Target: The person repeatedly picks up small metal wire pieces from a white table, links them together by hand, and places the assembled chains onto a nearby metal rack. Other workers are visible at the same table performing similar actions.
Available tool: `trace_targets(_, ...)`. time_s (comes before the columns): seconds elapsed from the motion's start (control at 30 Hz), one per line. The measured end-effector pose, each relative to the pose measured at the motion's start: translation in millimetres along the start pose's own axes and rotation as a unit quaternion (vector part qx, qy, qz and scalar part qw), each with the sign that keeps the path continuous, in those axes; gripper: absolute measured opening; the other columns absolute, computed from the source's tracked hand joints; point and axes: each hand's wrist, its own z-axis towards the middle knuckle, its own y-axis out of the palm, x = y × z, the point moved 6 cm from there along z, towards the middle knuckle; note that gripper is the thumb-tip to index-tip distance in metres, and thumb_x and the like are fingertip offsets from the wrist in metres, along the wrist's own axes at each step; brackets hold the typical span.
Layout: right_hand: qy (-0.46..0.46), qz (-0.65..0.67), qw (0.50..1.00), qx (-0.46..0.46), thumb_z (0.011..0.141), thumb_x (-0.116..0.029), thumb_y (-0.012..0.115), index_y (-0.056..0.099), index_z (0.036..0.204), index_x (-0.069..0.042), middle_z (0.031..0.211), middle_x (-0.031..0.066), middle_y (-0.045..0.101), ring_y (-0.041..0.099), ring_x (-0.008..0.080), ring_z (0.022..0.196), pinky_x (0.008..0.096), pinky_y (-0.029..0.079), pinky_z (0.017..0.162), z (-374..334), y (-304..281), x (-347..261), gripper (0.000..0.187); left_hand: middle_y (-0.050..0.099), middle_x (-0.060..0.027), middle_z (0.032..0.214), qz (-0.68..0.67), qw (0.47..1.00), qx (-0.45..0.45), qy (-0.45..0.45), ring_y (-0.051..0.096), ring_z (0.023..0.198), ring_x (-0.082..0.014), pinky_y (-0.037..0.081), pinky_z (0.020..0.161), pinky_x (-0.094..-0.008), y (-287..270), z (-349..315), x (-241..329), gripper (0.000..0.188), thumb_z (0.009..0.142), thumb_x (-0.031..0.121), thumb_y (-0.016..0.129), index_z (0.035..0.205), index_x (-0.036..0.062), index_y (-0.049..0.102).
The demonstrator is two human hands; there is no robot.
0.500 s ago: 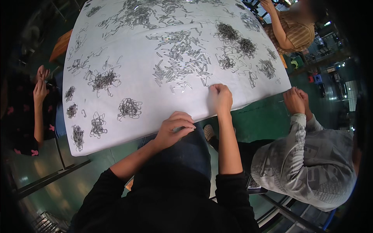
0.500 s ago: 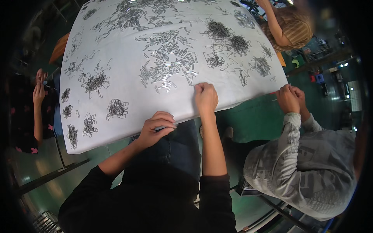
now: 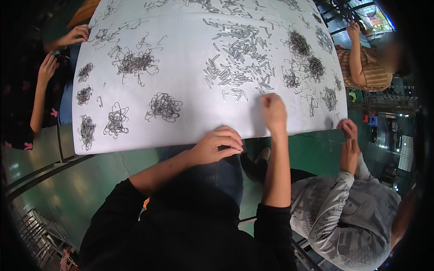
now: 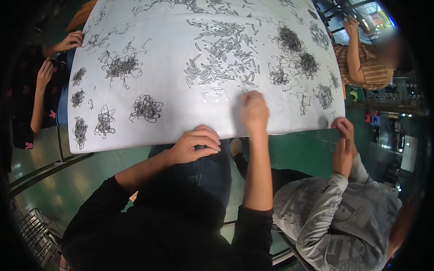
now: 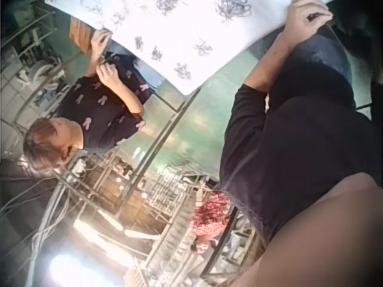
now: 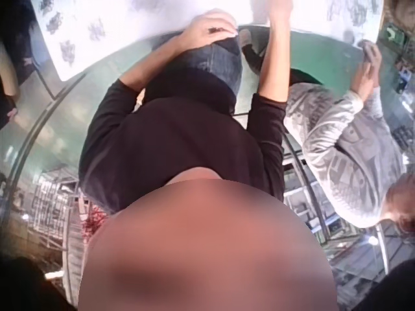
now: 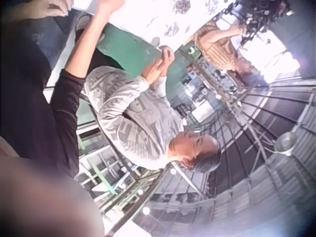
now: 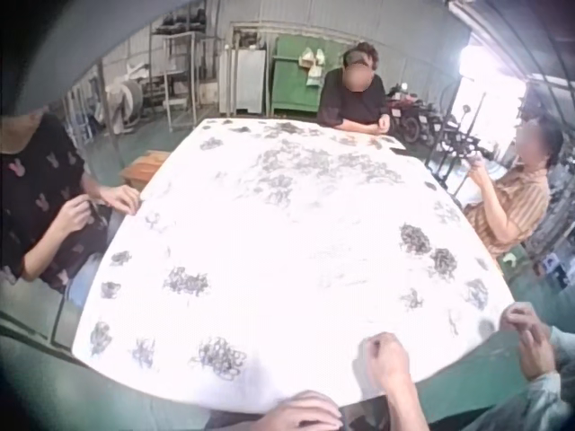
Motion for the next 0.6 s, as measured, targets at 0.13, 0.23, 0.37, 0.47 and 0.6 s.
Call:
trace_targets(0.13, -0.171, 0.172, 0.968, -0.07, 0.082, -0.014, 0.063, 0.065, 0.086, -0.004, 0.092, 0.0176, 0.064, 0.061, 0.0373, 0.09, 0.043, 0.049, 0.08, -27, 36, -68, 0.011, 0.066, -0.0041, 0.097, 0.021, 1.0, -0.016, 0.011, 0.059, 0.098, -0.0218, 0.049, 0.085, -0.0336, 3, 1, 1, 0.012, 0.077, 0.004, 0.073, 0.088, 0.0058, 0.071)
trace_targets(0.23, -0.159, 0.136, 0.978, -0.012, 0.084, -0.013, 0.063, 0.065, 0.094, -0.004, 0.099, 0.017, 0.061, 0.059, 0.0358, 0.093, 0.0428, 0.048, 0.082, 0, 18, -62, 0.014, 0.066, -0.0045, 0.097, 0.015, 0.999, -0.028, 0.006, 0.059, 0.098, -0.0223, 0.049, 0.085, -0.0335, 3, 2, 2, 0.013, 0.076, 0.003, 0.074, 0.089, 0.0057, 0.071)
trace_targets(0.37, -0.093, 0.047, 0.988, 0.11, 0.085, -0.014, 0.062, 0.062, 0.111, -0.005, 0.115, 0.0158, 0.057, 0.056, 0.0345, 0.106, 0.0448, 0.047, 0.087, 29, -10, -15, 0.027, 0.065, -0.005, 0.098, 0.01, 0.999, -0.039, -0.003, 0.059, 0.098, -0.0223, 0.049, 0.084, -0.0326, 3, 3, 5, 0.015, 0.076, 0.001, 0.074, 0.09, 0.0056, 0.072)
trace_targets(0.47, -0.07, 0.058, 0.991, 0.099, 0.087, -0.015, 0.061, 0.059, 0.119, -0.006, 0.121, 0.0166, 0.055, 0.053, 0.0372, 0.11, 0.0449, 0.046, 0.09, 41, -18, 22, 0.034, 0.065, -0.0049, 0.097, 0.008, 0.999, -0.043, 0.001, 0.06, 0.098, -0.0221, 0.05, 0.083, -0.0324, 2, 6, 6, 0.015, 0.076, 0.001, 0.074, 0.09, 0.006, 0.072)
trace_targets(0.6, -0.08, -0.046, 0.976, 0.197, 0.087, -0.015, 0.061, 0.061, 0.115, -0.007, 0.126, 0.0147, 0.054, 0.05, 0.0345, 0.118, 0.0446, 0.043, 0.095, 54, -38, 52, 0.03, 0.065, -0.0048, 0.097, 0.015, 0.999, -0.048, -0.011, 0.061, 0.097, -0.0223, 0.051, 0.081, -0.0324, 3, 7, 10, 0.016, 0.075, 0.0, 0.074, 0.09, 0.0063, 0.072)
